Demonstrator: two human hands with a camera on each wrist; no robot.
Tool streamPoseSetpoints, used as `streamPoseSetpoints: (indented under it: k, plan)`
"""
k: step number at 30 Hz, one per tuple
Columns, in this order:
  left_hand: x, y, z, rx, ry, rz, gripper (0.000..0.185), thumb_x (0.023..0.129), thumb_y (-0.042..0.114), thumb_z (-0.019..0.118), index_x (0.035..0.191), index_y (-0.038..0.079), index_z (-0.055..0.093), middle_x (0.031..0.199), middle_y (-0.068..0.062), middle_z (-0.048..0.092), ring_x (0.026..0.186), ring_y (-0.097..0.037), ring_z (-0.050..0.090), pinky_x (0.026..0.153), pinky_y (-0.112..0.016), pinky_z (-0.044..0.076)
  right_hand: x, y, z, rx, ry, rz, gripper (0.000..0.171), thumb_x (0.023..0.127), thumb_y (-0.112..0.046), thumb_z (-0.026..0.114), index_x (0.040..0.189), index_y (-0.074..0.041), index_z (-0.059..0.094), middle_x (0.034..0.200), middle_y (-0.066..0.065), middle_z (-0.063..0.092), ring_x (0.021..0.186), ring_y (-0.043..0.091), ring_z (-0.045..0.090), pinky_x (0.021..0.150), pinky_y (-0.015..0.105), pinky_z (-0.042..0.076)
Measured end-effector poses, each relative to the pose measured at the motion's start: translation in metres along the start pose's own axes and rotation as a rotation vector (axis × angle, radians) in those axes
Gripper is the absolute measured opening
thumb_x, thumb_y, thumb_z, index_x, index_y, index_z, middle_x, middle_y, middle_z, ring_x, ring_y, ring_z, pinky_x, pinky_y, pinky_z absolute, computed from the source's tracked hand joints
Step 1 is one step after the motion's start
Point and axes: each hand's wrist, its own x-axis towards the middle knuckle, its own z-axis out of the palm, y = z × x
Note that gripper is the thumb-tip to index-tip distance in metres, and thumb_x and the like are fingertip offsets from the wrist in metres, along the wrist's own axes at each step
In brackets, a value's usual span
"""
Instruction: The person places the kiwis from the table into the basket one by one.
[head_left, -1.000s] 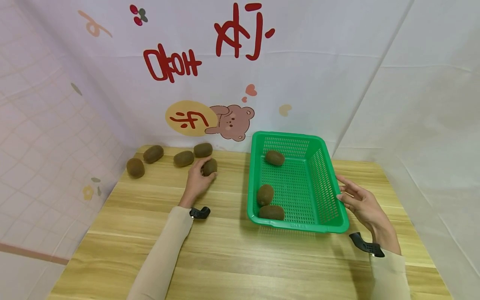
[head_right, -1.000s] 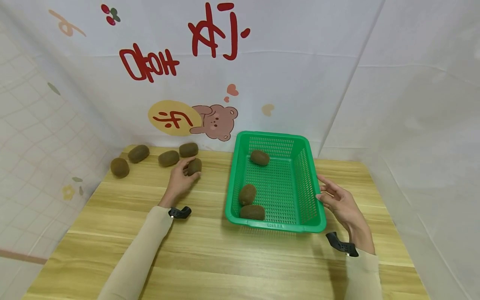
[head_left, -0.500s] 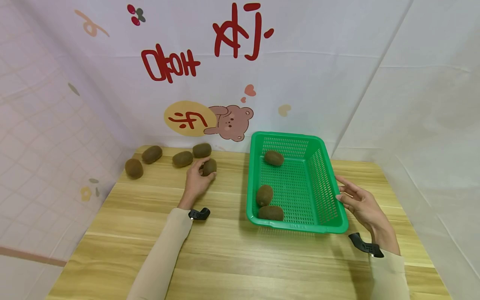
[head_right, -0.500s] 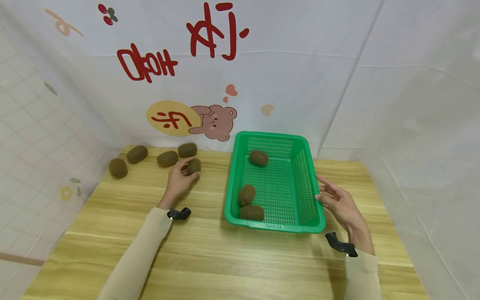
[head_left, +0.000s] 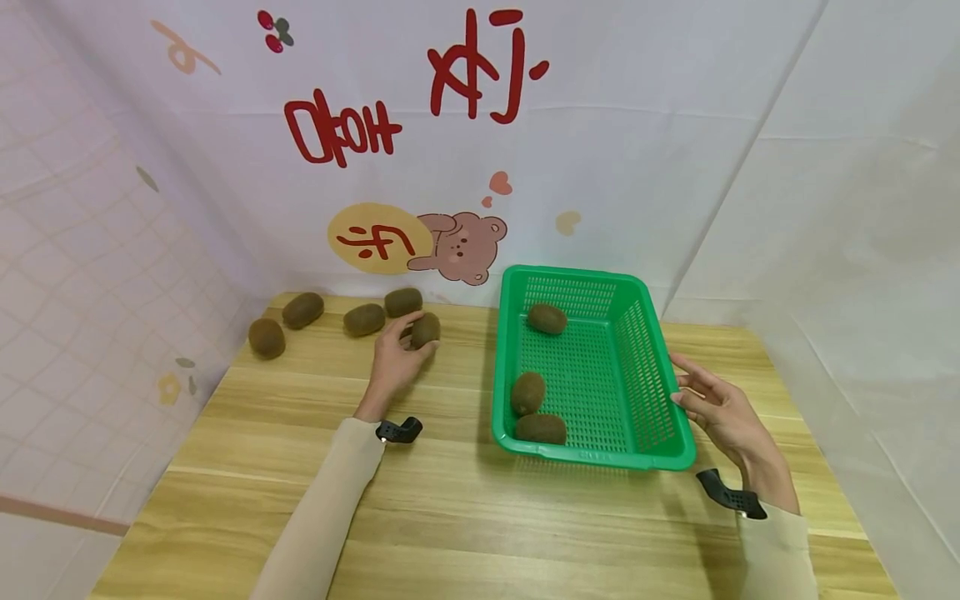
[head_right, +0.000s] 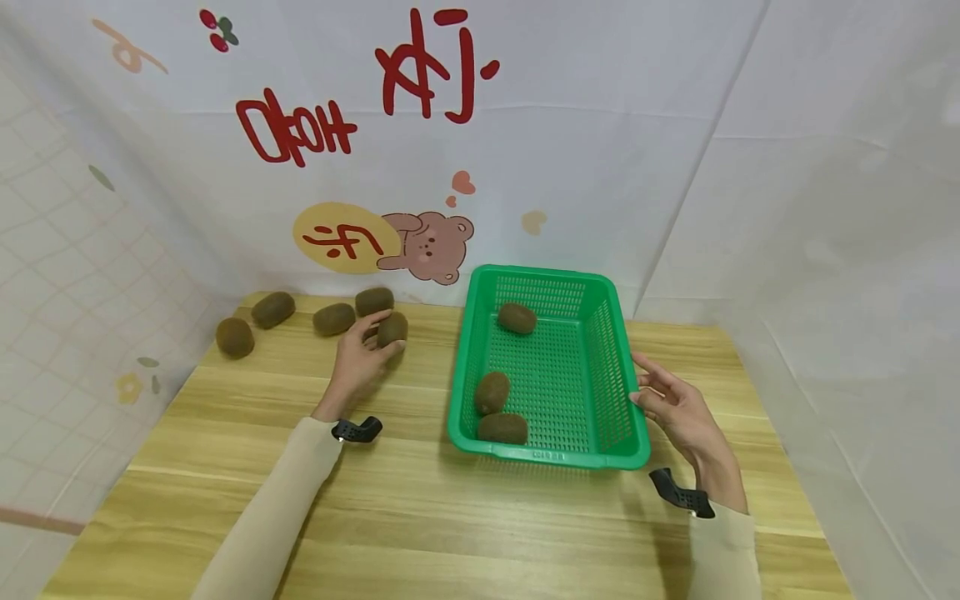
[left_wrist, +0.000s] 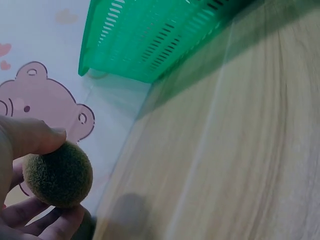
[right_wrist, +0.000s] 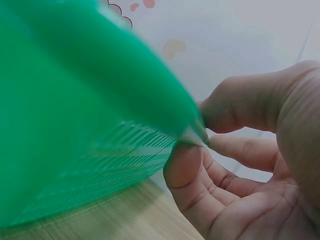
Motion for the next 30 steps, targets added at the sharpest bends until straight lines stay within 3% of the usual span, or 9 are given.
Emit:
streamPoseSetpoints:
  k: [9, 17, 30]
  plan:
    - [-0.001, 0.02, 0.001, 0.006, -0.023, 0.037, 0.056, 0.09, 0.015, 0.081, 0.142, 0.015, 0.061, 0.147, -0.015, 0.052, 0.13, -0.039, 0.058, 0.106, -0.052, 0.052, -0.002, 0.002, -0.001, -0.034, 0.027, 0.029, 0.07, 0.103, -0.009, 0.061, 0.164, -0.012, 0.026, 0.125, 0.003, 0.05, 0.098, 0.006, 0.063, 0.083, 0.021, 0.058]
    - [-0.001, 0.033, 0.004, -0.025, -0.051, 0.096, 0.056, 0.089, 0.013, 0.081, 0.142, 0.013, 0.061, 0.143, -0.015, 0.056, 0.128, -0.04, 0.06, 0.102, -0.054, 0.054, 0.0, -0.001, -0.001, -0.063, 0.032, 0.039, 0.07, 0.103, -0.01, 0.061, 0.164, -0.013, 0.026, 0.128, 0.002, 0.052, 0.103, 0.007, 0.065, 0.087, 0.021, 0.058]
    - [0.0, 0.056, 0.01, -0.039, -0.12, 0.13, 0.057, 0.089, 0.017, 0.082, 0.142, 0.018, 0.062, 0.142, -0.008, 0.058, 0.131, -0.033, 0.059, 0.105, -0.051, 0.053, 0.001, 0.001, -0.003, -0.026, 0.015, 0.025, 0.073, 0.103, -0.009, 0.062, 0.164, -0.01, 0.023, 0.126, 0.002, 0.055, 0.103, 0.008, 0.067, 0.087, 0.022, 0.059]
